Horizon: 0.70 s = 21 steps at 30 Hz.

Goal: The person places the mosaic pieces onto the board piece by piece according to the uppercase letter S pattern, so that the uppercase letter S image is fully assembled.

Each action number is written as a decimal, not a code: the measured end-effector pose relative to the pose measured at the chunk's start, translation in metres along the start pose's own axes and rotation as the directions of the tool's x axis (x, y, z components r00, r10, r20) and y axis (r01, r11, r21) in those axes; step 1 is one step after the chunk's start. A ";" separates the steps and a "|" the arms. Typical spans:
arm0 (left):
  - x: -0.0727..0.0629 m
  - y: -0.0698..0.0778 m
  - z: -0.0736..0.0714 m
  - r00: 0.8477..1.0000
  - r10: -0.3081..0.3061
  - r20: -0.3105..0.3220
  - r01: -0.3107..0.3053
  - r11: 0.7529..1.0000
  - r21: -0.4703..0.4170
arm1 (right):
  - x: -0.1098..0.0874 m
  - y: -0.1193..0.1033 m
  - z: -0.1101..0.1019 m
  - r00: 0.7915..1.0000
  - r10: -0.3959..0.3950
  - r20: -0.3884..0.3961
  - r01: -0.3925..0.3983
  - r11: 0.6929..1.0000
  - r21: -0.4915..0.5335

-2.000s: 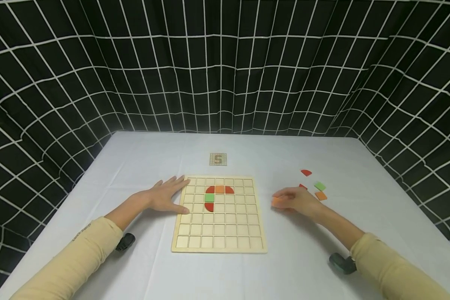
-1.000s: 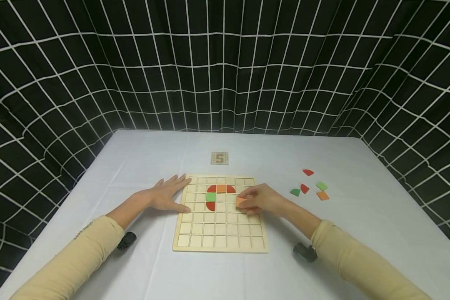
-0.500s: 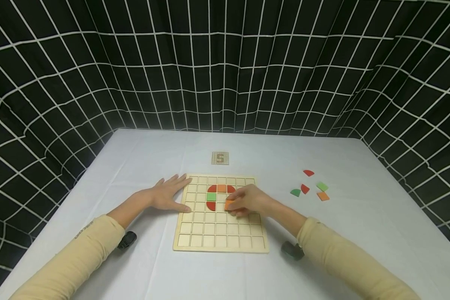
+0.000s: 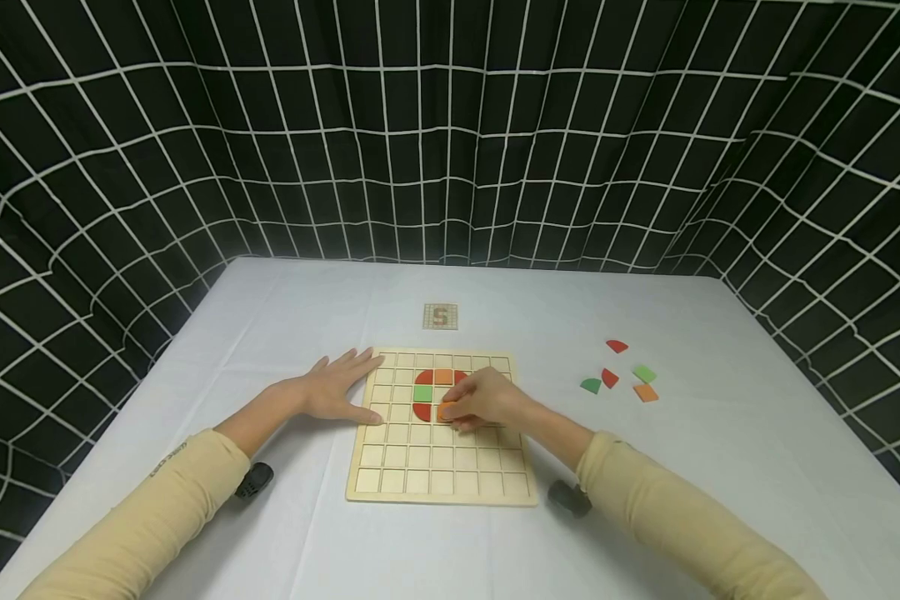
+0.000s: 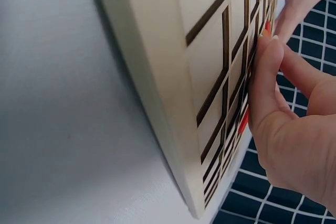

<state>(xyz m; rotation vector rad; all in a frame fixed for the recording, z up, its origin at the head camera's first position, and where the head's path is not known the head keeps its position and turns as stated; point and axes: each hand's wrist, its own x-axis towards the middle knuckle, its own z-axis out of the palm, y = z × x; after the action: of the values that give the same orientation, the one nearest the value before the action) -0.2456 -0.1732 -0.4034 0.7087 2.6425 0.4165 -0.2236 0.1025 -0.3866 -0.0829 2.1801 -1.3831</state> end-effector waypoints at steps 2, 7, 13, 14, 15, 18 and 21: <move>0.000 0.000 0.000 1.000 -0.004 0.002 0.004 1.000 -0.002 | 0.000 0.000 0.001 1.000 -0.009 -0.010 0.009 1.000 -0.017; 0.000 0.001 -0.001 1.000 -0.010 0.007 0.010 1.000 -0.008 | -0.001 -0.001 0.004 0.999 -0.023 -0.031 0.022 0.998 -0.052; 0.001 0.002 -0.002 1.000 -0.008 0.008 0.008 1.000 -0.001 | -0.001 0.000 0.004 0.999 -0.035 -0.031 0.033 0.997 -0.065; 0.001 0.002 -0.002 1.000 -0.007 0.007 0.007 1.000 -0.001 | -0.001 0.000 0.004 0.999 -0.039 -0.031 0.037 0.997 -0.069; 0.000 0.002 -0.002 1.000 -0.006 0.007 0.006 1.000 -0.001 | -0.001 0.000 0.004 0.999 -0.040 -0.032 0.037 0.997 -0.070; 0.000 0.002 -0.002 1.000 -0.005 0.006 0.005 1.000 -0.002 | -0.001 0.000 0.004 0.999 -0.040 -0.034 0.038 0.996 -0.075; -0.001 0.003 -0.002 1.000 -0.007 0.006 0.007 1.000 -0.001 | -0.001 0.000 0.003 0.999 -0.033 -0.030 0.030 0.997 -0.075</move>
<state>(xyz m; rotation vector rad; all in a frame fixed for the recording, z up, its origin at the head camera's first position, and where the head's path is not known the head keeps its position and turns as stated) -0.2443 -0.1720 -0.4008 0.6996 2.6381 0.4125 -0.2214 0.1005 -0.3877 -0.1246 2.2653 -1.3286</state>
